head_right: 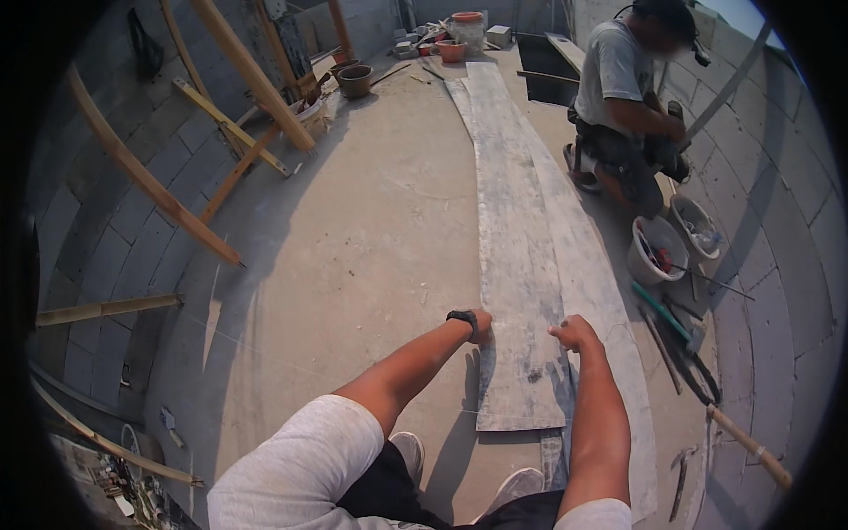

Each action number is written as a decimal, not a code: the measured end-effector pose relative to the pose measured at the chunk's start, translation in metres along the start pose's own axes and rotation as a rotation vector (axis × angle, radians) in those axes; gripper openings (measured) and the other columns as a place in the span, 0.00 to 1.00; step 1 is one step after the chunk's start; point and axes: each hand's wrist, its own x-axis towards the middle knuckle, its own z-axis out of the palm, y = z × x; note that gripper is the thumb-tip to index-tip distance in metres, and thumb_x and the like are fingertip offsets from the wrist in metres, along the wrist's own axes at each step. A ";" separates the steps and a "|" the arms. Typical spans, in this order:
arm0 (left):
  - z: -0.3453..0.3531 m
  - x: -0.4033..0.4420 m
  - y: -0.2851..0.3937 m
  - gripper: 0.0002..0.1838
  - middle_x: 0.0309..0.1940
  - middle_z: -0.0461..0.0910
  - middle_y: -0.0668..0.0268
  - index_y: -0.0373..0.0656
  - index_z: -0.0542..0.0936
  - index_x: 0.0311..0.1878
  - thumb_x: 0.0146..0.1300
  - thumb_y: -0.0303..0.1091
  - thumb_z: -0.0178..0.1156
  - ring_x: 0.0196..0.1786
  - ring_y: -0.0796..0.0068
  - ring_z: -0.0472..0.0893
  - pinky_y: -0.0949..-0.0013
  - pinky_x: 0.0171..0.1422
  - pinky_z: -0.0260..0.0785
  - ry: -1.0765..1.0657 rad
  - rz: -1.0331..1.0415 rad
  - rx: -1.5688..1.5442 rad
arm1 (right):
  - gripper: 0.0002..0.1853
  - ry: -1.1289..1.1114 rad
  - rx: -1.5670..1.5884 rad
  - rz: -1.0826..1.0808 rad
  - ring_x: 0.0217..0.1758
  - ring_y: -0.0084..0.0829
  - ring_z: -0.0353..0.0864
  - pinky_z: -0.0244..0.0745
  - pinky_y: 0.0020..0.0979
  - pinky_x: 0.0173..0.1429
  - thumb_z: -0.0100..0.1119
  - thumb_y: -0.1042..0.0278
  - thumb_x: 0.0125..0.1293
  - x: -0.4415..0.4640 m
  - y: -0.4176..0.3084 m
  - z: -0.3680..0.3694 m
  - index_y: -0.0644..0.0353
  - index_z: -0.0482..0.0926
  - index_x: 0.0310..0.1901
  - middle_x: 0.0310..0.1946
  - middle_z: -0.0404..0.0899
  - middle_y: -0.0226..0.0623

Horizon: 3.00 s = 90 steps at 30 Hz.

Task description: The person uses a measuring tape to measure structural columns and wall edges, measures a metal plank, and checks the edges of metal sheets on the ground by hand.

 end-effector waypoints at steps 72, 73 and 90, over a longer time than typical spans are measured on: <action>0.008 0.007 0.010 0.30 0.55 0.73 0.41 0.33 0.77 0.52 0.50 0.47 0.63 0.55 0.50 0.77 0.56 0.58 0.71 -0.204 -0.036 0.122 | 0.27 0.015 -0.097 -0.104 0.34 0.44 0.82 0.75 0.39 0.42 0.61 0.45 0.59 0.021 0.001 0.009 0.69 0.83 0.37 0.31 0.82 0.52; 0.015 0.009 0.009 0.33 0.59 0.69 0.39 0.33 0.76 0.55 0.51 0.48 0.64 0.57 0.48 0.76 0.55 0.59 0.71 -0.197 -0.033 0.161 | 0.27 0.024 -0.092 -0.082 0.36 0.45 0.82 0.75 0.39 0.44 0.61 0.45 0.59 0.022 0.002 0.010 0.69 0.83 0.38 0.32 0.82 0.53; 0.009 0.001 0.023 0.31 0.59 0.72 0.48 0.41 0.78 0.55 0.51 0.52 0.63 0.60 0.53 0.74 0.54 0.60 0.70 -0.108 -0.097 0.247 | 0.27 -0.018 -0.244 -0.073 0.32 0.43 0.82 0.75 0.40 0.40 0.59 0.44 0.60 0.005 -0.006 -0.003 0.68 0.83 0.34 0.27 0.81 0.50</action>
